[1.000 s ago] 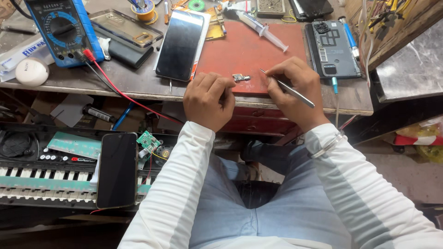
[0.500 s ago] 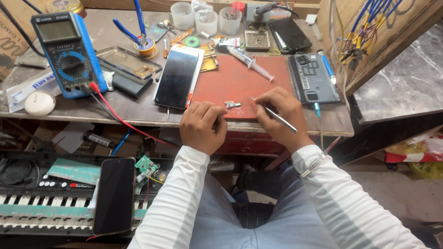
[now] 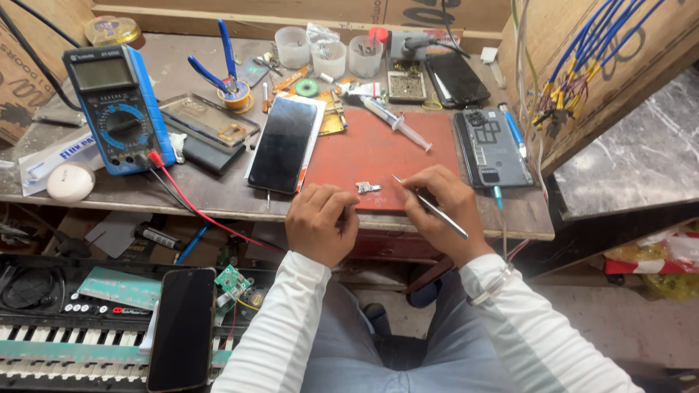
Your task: The person solders a small component onto a circuit board at a workbench. They hold the board with tweezers in one hand while applying a soldering iron to the board, then set the iron down and continue manipulating the board and component with tweezers, repositioning the part on the mat.
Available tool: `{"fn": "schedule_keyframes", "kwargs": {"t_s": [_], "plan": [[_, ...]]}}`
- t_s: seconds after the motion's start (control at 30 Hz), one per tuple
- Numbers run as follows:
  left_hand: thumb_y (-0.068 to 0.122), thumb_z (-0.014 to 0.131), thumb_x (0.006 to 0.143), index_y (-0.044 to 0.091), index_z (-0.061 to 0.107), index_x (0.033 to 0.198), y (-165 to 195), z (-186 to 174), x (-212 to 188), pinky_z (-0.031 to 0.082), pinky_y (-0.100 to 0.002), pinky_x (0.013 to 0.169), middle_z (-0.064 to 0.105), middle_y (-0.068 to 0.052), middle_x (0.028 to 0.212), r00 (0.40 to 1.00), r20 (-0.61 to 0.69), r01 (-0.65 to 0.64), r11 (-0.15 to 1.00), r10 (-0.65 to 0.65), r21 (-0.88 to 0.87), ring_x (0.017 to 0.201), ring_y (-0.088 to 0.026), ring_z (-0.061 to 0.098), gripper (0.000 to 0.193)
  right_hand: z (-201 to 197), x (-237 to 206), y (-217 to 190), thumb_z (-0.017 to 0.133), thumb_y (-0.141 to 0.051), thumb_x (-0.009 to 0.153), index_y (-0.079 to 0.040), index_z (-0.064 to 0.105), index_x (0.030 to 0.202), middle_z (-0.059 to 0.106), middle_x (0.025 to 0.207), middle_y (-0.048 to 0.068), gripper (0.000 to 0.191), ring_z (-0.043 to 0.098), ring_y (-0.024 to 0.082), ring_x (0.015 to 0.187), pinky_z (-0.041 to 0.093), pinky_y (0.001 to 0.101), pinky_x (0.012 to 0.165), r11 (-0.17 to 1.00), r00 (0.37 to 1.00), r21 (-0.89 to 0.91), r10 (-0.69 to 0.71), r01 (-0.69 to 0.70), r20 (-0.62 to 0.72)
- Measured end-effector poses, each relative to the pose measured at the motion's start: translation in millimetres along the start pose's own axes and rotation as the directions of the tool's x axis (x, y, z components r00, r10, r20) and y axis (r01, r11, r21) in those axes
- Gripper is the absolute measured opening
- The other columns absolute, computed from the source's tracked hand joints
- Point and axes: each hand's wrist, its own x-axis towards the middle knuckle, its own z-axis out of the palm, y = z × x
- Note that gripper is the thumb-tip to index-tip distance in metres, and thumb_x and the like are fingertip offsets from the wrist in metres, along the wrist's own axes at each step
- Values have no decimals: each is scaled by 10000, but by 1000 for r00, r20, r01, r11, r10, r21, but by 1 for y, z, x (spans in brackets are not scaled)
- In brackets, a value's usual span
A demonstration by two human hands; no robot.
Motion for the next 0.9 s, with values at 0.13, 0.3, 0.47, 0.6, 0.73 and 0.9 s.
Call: {"fn": "schedule_keyframes", "kwargs": {"t_s": [0.13, 0.3, 0.47, 0.6, 0.73, 0.9], "plan": [[37, 727, 767, 137, 679, 909, 2, -1, 0, 502, -409, 804, 672, -31, 907, 1000, 2, 10, 1000, -10, -15, 874, -270, 637, 180, -4, -1, -1, 710, -12, 859, -30, 687, 978, 684, 910, 112, 122, 712, 247, 795, 553, 333, 685, 1000, 1000, 17, 5, -5, 27], [60, 727, 790, 136, 685, 935, 4, -5, 2, 493, -413, 784, 670, -32, 891, 999, 30, 32, 999, -32, -13, 849, -273, 634, 168, -4, 2, -1, 715, -25, 854, -34, 692, 969, 698, 904, 100, 118, 718, 246, 804, 556, 332, 698, 999, 999, 39, 16, -18, 47], [79, 718, 831, 132, 687, 997, 8, -5, 0, 487, -423, 779, 661, -51, 881, 997, 27, 74, 997, -73, -11, 840, -284, 627, 178, -5, 0, -1, 719, -29, 838, -34, 690, 957, 699, 897, 97, 123, 713, 248, 802, 553, 334, 700, 999, 998, 42, 20, -23, 65], [99, 724, 842, 125, 692, 1002, 13, -8, 8, 484, -416, 748, 647, -43, 820, 989, 26, 145, 989, -145, -11, 785, -265, 627, 165, -4, 2, -3, 724, -39, 832, -35, 699, 953, 698, 880, 91, 123, 717, 239, 783, 558, 331, 686, 996, 996, 64, 58, -62, 65], [118, 721, 855, 133, 694, 910, 23, -9, 27, 490, -367, 682, 697, -5, 818, 938, 24, 346, 929, -346, -133, 631, -200, 632, 63, -2, 2, -5, 722, -32, 823, -32, 695, 945, 704, 889, 88, 125, 722, 239, 795, 564, 329, 698, 993, 996, 86, 79, -81, 31], [181, 739, 882, 191, 750, 936, 2, 19, 90, 442, -406, 706, 685, -22, 752, 960, 90, 261, 964, -264, 39, 716, -226, 663, 56, -2, -1, -1, 722, -24, 815, -33, 696, 959, 703, 898, 95, 146, 725, 248, 799, 568, 333, 703, 995, 997, 66, 69, -71, 34]]}}
